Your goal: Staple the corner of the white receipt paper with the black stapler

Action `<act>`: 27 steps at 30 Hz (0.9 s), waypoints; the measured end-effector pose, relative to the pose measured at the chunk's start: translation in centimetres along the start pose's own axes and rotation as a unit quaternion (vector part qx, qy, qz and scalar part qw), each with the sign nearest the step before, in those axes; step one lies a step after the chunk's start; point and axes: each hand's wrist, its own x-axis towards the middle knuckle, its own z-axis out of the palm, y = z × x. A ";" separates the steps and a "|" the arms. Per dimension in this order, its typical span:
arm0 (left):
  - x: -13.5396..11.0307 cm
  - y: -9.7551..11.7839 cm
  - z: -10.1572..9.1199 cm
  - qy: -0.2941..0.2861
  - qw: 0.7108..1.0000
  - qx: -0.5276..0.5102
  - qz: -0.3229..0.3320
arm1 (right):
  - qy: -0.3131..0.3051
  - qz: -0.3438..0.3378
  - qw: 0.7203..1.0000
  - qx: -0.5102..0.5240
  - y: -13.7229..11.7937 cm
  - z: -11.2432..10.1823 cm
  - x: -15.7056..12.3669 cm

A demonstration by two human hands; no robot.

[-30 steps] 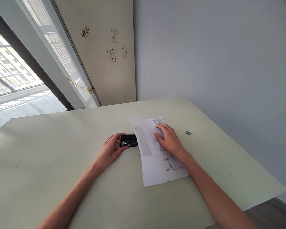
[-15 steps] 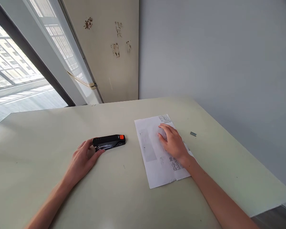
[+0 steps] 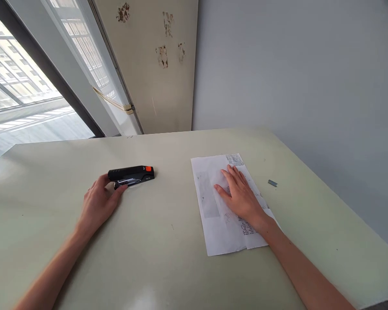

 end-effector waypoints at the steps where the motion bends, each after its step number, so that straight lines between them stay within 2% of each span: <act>1: 0.7 -0.4 -0.2 0.000 1.000 -0.001 -0.005 | 0.004 -0.002 1.000 0.000 0.0 0.0 0.0; 6: 3.9 -1.5 -1.0 -0.002 0.999 0.007 -0.031 | 0.005 -0.003 1.000 -0.005 0.0 0.1 0.1; 10: 5.3 -1.7 -1.2 0.001 0.999 0.003 -0.033 | -0.002 -0.002 1.000 -0.002 0.0 0.0 0.0; 27: 5.6 -1.9 -0.9 0.011 0.999 -0.010 -0.044 | -0.003 0.000 1.000 -0.004 0.1 0.1 0.0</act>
